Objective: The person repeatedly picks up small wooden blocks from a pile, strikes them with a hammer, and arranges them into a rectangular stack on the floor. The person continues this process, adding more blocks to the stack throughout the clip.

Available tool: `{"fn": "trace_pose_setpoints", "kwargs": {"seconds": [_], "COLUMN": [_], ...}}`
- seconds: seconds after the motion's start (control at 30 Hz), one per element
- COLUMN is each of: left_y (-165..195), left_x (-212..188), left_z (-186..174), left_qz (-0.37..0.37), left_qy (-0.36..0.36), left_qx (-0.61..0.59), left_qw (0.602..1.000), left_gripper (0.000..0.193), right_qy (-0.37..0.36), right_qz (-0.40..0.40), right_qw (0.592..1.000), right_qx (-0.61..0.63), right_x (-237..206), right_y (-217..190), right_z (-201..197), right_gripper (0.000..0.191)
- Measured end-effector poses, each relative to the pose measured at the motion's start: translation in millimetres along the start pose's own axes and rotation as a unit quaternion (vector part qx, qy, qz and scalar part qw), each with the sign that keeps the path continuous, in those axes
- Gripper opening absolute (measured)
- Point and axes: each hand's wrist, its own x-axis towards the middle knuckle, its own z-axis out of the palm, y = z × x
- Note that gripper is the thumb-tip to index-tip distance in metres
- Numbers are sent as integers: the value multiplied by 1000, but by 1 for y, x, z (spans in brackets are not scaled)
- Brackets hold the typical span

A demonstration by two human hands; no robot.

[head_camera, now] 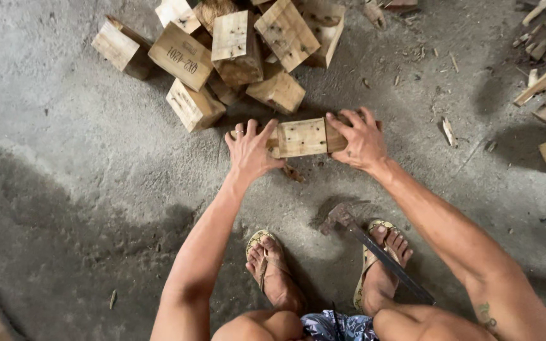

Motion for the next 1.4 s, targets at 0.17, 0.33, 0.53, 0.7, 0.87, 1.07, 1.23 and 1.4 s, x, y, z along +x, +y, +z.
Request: {"fn": "trace_pose_setpoints", "kwargs": {"seconds": [0.17, 0.33, 0.53, 0.7, 0.87, 1.07, 1.23, 1.4], "left_y": [21, 59, 92, 114, 126, 120, 115, 116], "left_x": [-2, 13, 78, 107, 113, 117, 117, 116], "left_z": [-12, -10, 4, -2, -15, -23, -25, -21], "left_qz": [1, 5, 105, 70, -28, -42, -51, -32], "left_qy": [-27, -120, -374, -518, -605, -599, -597, -592], "left_qx": [-2, -28, -138, -157, -204, -294, -290, -289], "left_qw": [1000, 992, 911, 838, 769, 743, 746, 751], "left_gripper": [109, 107, 112, 110, 108, 110, 113, 116], "right_qy": [-26, -28, -244, -357, -408, -388, -392, -388], "right_qz": [54, 19, 110, 210, 257, 295, 290, 288], "right_qw": [998, 996, 945, 873, 844, 849, 847, 849], "right_qx": [22, 77, 186, 259, 235, 203, 211, 214], "right_x": [-16, -48, -67, -65, -33, -11, -8, -11], "right_y": [12, 54, 112, 133, 142, 130, 116, 125], "right_z": [-13, -38, -75, -110, -141, -169, -180, -172], "right_gripper": [97, 92, 87, 81, 73, 64, 60, 63]}}
